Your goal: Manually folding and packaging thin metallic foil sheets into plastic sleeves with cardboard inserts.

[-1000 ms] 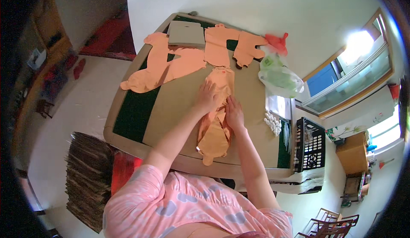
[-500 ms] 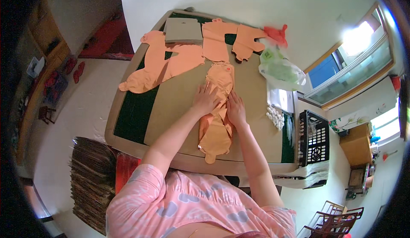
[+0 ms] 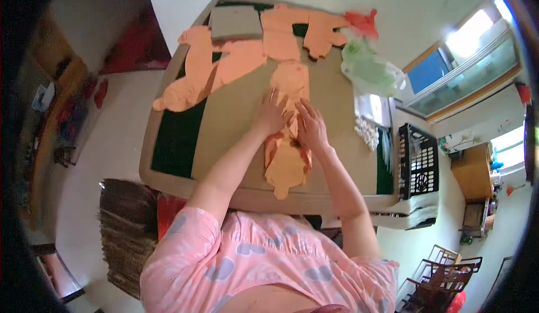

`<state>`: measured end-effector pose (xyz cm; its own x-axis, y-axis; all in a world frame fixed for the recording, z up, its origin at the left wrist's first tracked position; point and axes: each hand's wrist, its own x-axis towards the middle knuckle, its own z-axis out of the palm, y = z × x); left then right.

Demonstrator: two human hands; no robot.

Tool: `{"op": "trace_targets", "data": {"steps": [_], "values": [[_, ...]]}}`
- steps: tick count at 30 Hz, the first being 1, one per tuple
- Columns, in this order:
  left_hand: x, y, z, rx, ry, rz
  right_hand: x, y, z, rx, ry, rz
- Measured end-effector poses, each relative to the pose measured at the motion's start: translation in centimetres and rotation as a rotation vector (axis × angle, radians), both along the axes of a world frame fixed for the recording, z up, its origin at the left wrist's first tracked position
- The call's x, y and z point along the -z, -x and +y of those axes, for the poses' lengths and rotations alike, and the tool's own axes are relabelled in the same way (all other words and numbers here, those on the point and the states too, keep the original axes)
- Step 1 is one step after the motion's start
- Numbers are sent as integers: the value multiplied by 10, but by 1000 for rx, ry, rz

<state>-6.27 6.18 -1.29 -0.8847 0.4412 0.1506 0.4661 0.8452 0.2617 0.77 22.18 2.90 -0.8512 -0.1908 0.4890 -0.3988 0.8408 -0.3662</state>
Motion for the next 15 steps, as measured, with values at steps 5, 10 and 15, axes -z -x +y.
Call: {"op": "trace_targets", "data": {"steps": [5, 10, 15], "values": [[-8, 3, -2, 7, -58, -13, -20, -95, -13, -334, -68, -124], [-2, -2, -4, 13, -140, 87, -20, -151, -13, -357, -122, -260], [2, -1, -1, 5, -119, 78, -16, -162, -17, -303, -130, -245]]}}
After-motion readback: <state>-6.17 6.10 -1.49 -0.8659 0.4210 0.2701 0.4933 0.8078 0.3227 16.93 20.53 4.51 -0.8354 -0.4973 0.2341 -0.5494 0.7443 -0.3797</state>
